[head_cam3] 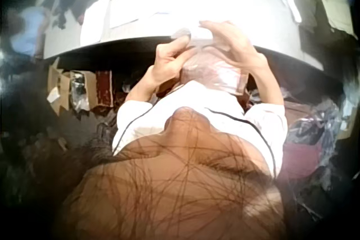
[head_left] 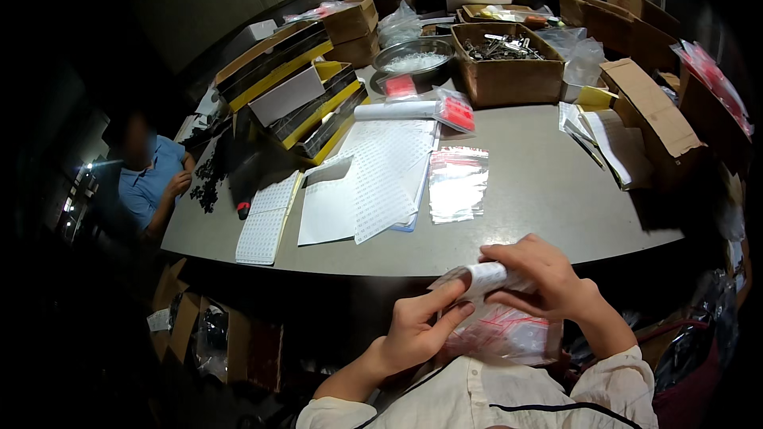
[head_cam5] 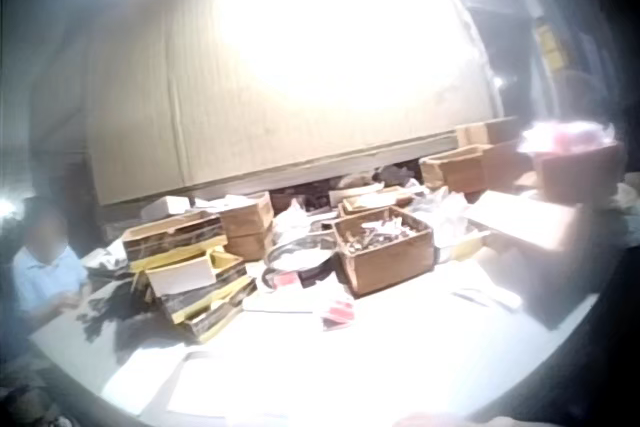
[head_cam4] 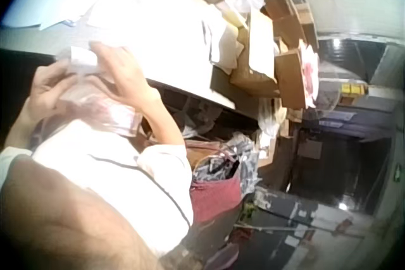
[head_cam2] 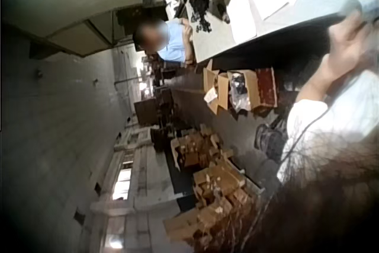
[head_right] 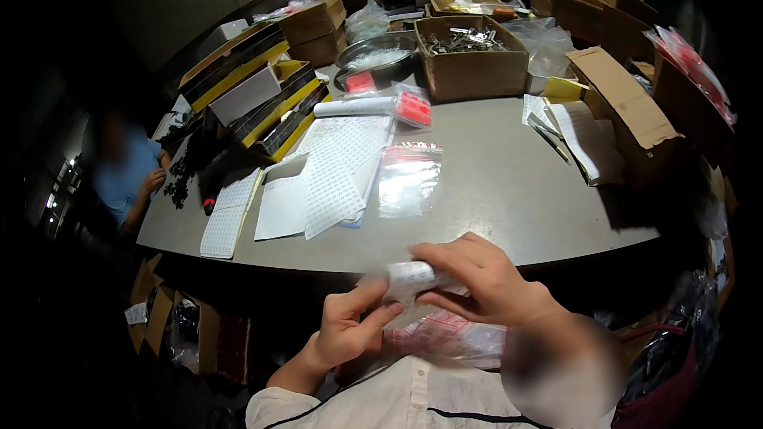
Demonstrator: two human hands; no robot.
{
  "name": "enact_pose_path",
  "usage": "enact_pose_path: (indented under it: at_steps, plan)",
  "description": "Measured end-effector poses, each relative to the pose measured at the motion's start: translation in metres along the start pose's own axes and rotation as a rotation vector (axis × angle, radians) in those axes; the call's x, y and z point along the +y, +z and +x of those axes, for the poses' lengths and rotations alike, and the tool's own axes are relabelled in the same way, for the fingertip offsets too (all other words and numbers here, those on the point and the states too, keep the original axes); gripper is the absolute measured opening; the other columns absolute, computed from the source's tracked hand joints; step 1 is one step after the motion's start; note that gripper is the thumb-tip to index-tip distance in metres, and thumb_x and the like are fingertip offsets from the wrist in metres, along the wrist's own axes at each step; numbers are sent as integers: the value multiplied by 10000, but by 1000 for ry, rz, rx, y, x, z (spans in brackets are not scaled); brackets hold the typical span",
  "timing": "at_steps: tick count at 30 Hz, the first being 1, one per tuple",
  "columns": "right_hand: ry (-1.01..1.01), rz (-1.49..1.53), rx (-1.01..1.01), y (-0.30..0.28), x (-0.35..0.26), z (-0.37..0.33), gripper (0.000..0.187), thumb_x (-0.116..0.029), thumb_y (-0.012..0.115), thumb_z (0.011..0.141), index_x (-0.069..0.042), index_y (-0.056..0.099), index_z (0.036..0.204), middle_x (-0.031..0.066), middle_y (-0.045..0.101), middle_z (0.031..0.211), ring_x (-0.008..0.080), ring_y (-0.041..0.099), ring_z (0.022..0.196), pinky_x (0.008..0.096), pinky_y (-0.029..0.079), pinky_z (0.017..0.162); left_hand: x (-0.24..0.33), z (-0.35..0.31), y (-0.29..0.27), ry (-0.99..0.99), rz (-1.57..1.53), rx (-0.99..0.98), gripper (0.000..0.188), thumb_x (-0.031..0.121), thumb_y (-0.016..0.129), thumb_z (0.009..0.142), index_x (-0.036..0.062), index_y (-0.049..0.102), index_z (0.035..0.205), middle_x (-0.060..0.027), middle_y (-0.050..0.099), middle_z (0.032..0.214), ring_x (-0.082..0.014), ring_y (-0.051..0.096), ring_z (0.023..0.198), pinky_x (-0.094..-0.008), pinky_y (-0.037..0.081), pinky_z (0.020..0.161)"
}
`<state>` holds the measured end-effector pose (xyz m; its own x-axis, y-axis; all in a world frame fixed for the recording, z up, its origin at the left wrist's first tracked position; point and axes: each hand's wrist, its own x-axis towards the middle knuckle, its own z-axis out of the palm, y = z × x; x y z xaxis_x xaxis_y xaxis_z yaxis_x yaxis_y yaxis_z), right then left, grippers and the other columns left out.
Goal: The person peels small circular stickers from a sheet and applies them to clear plastic zip-lock pouches. They handle the pouches one by one, placing each labeled pouch into a cardboard box on the table.
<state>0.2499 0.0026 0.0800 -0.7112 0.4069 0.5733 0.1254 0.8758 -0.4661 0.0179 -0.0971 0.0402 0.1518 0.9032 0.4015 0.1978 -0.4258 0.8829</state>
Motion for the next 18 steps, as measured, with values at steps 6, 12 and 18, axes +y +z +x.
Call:
enact_pose_path:
  at_steps: [6, 12, 18]
  plan:
    - [230, 78, 215, 1, 12, -14, 494, -94, 835, 833, 17, 641, 1273, 170, 722, 1058, 272, 714, 863, 337, 560, 744, 1, -12, -6, -377, -159, -35, 333, 64, 743, 936, -57, 657, 1234, -118, 755, 1032, -114, 695, 801, -246, 560, 720]
    - [324, 186, 97, 1, 9, -19, 392, -111, 802, 877, 36, 665, 1214, 149, 728, 1000, 197, 706, 814, 296, 558, 716, 8, -10, -21, -410, 187, -62, 223, 73, 771, 901, -33, 707, 1087, -126, 763, 887, -153, 729, 772, -277, 580, 719]
    - [257, 302, -73, 19, -2, -15, 412, -197, 778, 918, -3, 640, 1254, 147, 713, 1001, 248, 709, 820, 324, 569, 724, 7, 10, -16, -95, 219, 64, 412, 117, 796, 899, -10, 626, 1252, -119, 734, 1057, -166, 713, 921, -269, 555, 826]
